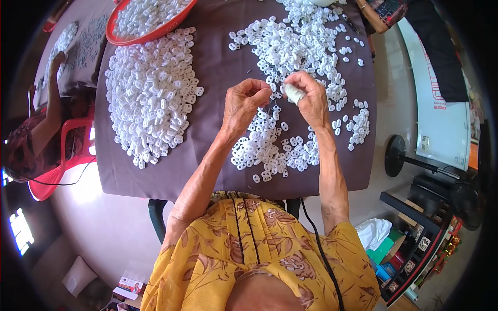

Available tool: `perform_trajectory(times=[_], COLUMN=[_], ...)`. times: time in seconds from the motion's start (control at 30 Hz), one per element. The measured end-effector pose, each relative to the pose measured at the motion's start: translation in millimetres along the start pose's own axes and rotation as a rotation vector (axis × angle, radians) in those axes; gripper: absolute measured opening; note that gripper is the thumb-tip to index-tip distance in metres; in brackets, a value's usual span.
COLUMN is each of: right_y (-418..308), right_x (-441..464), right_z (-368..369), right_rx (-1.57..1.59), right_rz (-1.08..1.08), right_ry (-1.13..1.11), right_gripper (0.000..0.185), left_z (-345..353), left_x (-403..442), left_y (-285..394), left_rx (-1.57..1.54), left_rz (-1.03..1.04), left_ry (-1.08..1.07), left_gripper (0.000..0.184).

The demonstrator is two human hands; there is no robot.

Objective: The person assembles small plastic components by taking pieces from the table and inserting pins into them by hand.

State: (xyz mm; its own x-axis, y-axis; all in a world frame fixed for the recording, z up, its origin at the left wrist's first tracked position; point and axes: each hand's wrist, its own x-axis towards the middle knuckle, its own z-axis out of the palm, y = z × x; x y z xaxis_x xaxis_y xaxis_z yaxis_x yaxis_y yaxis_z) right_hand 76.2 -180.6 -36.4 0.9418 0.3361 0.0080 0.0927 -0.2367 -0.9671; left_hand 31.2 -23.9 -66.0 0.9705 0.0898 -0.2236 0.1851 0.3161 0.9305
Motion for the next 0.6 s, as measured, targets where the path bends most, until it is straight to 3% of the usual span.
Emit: perform_trajectory(times=[0.1, 0.27, 0.47, 0.6], right_y=[15, -11, -25, -34], right_x=[-9, -11, 2, 2], right_z=[-7, -6, 8, 14], right_rx=[-0.507, -0.37, -0.301, -0.254], right_rz=[-0.07, -0.264, -0.419, -0.442], right_ry=[-0.074, -0.019, -0.114, -0.039], right_gripper=[0.012, 0.024, 0.022, 0.018], left_z=[-1, -1, -2, -3], left_x=[-3, -9, -16, -20], left_y=[8, 19, 32, 42], left_rx=[-0.178, -0.231, -0.25, -0.271], left_rz=[-0.009, -0.048, -0.041, -0.017], left_ry=[-0.011, -0.073, -0.082, -0.093], left_gripper=[0.007, 0.007, 0.007, 0.008])
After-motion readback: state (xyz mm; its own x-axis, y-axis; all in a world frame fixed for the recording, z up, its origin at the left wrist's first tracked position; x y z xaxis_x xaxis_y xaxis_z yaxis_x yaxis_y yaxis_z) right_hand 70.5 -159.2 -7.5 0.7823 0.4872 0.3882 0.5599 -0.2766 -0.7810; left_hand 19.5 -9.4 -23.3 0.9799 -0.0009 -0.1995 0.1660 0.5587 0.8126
